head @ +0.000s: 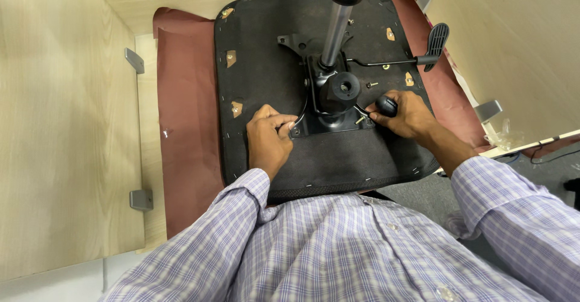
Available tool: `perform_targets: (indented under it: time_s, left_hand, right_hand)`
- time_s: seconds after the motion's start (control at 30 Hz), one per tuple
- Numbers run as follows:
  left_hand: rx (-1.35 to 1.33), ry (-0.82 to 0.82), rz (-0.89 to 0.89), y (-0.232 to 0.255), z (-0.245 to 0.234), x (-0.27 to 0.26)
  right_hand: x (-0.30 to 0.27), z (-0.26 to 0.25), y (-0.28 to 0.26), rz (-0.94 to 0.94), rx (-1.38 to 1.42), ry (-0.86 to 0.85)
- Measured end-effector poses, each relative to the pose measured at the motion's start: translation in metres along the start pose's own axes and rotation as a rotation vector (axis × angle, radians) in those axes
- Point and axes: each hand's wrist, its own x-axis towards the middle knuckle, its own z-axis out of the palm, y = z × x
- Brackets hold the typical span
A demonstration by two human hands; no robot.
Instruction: The person uses a screwdriver to tighten screws into the underside of an office chair seat, securing the seat to its central support mechanism. The person works methodically on multiple fasteners around the base.
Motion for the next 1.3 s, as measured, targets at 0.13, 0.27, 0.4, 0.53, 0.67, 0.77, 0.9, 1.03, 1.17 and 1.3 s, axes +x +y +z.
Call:
perform_targets:
  time_s: [0.13, 0.27, 0.4, 0.53, 0.67, 0.77, 0.9, 1.03, 1.17, 1.3]
  left_hand:
    - [0.001, -0.005, 0.020, 0.000, -0.001, 0.000]
    - [0.008, -0.001, 0.022, 0.000, 0.000, 0.000]
    - [0.039, 0.020, 0.019, 0.001, 0.001, -0.001]
    - [-0.029, -0.008, -0.011, -0.001, -0.001, 0.001]
    - [-0.040, -0.001, 0.026, -0.003, -0.003, 0.002]
    - [-0.052, -0.010, 0.030, -0.004, -0.006, 0.003]
    - [-0.045, -0.042, 0.027, -0.004, -0.009, 0.004]
    - [-0.029, -0.058, 0.048, -0.004, -0.011, 0.006]
    - [-0.015, -0.061, 0.011, -0.003, -0.009, 0.006]
    - [-0.014, -0.079, -0.001, -0.005, -0.009, 0.007]
  right_hand:
    - [-0.001, 0.000, -0.004, 0.049, -0.018, -0.012]
    - [0.000, -0.001, -0.002, 0.010, 0.000, -0.006]
    - [0.001, 0.001, 0.000, -0.034, -0.067, 0.023]
    - [0.003, 0.003, 0.000, 0.019, -0.111, 0.023]
    - [0.002, 0.003, 0.003, -0.040, -0.106, 0.025]
    - [0.003, 0.001, 0.001, -0.030, -0.073, 0.014]
    - [0.001, 0.001, -0.001, 0.024, -0.104, 0.019]
    - [0.001, 0.003, -0.005, 0.096, -0.106, 0.026]
    - [0.004, 0.003, -0.003, 0.088, -0.037, 0.007]
    - [0.002, 0.002, 0.001, 0.035, -0.023, 0.003]
